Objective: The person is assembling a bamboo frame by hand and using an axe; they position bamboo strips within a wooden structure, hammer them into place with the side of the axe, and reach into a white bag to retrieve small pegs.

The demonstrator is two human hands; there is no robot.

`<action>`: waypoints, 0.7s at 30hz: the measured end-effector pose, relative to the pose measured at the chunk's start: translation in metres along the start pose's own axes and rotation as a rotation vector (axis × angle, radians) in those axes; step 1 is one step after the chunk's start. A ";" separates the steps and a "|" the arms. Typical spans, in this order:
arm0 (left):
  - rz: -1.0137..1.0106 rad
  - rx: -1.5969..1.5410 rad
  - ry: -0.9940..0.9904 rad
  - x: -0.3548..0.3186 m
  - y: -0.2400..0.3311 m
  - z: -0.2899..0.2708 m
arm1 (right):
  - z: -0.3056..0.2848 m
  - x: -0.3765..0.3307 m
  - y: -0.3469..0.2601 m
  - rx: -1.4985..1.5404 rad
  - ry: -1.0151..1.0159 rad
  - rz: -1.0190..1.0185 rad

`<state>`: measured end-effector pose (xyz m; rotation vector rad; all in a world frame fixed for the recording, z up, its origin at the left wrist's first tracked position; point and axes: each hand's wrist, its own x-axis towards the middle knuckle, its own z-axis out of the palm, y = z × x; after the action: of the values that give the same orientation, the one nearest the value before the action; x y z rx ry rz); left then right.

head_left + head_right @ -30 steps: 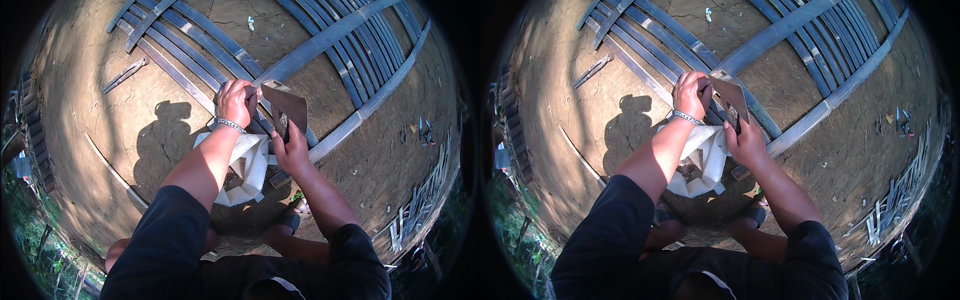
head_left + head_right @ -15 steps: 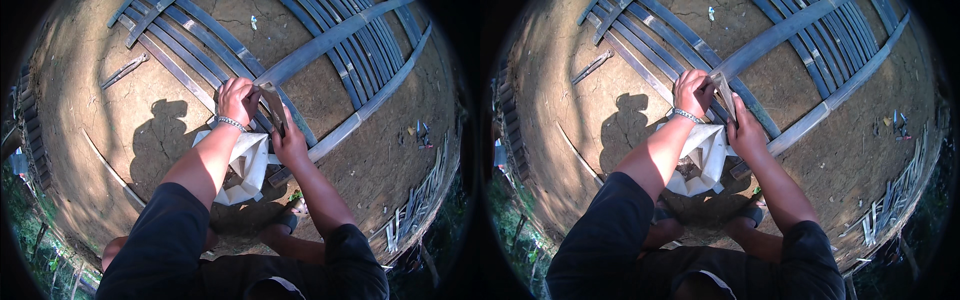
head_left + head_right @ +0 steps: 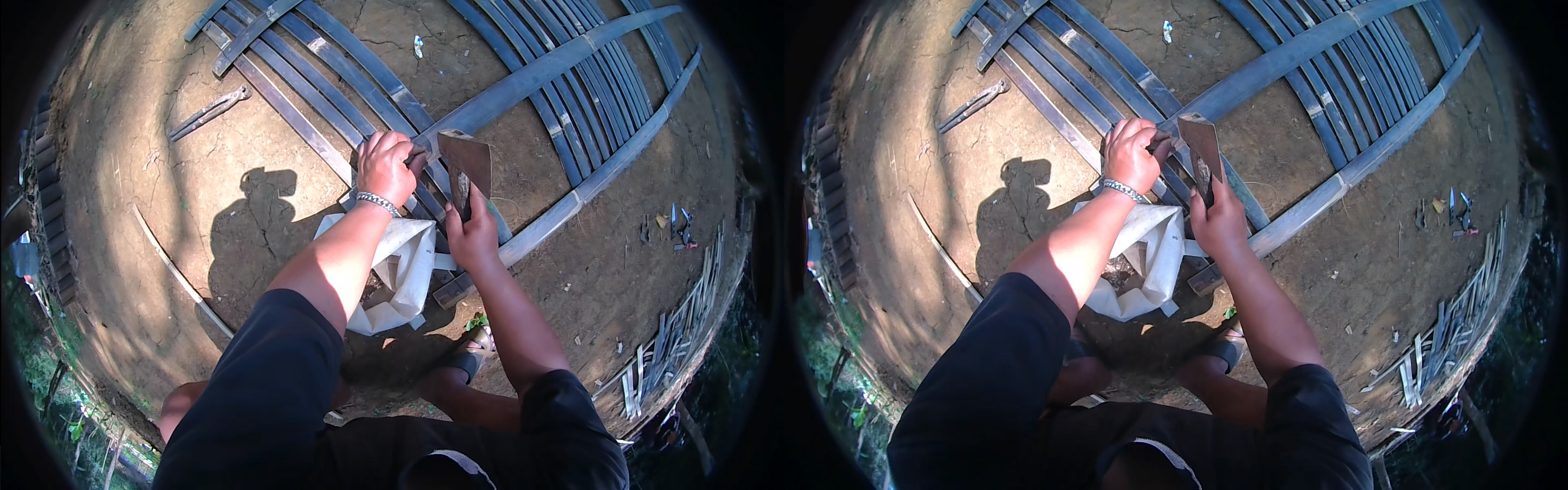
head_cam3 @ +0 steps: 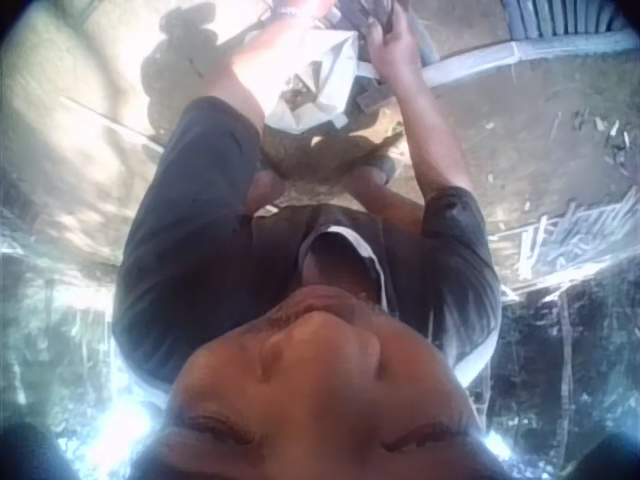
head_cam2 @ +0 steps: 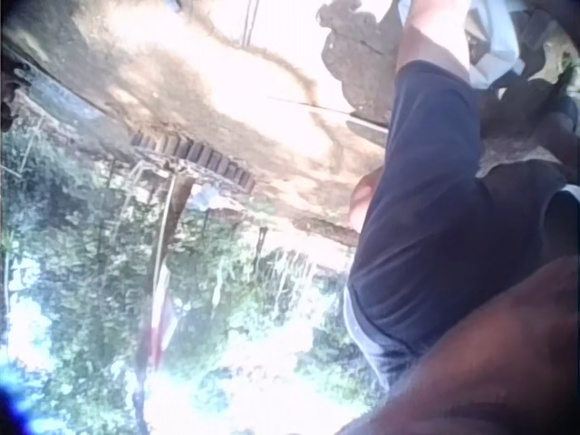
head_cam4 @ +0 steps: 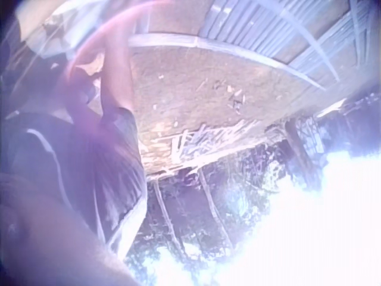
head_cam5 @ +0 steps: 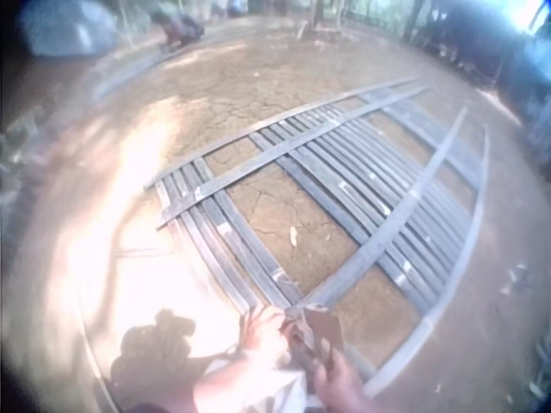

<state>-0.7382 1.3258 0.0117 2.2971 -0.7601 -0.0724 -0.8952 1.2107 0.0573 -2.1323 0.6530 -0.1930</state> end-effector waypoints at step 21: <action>-0.248 0.278 0.150 -0.011 -0.014 0.002 | -0.013 -0.014 -0.027 0.000 -0.032 -0.111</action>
<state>-0.7401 1.3388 -0.0003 2.6178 -0.4266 0.0978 -0.9016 1.2218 0.0877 -2.1693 0.5159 -0.2184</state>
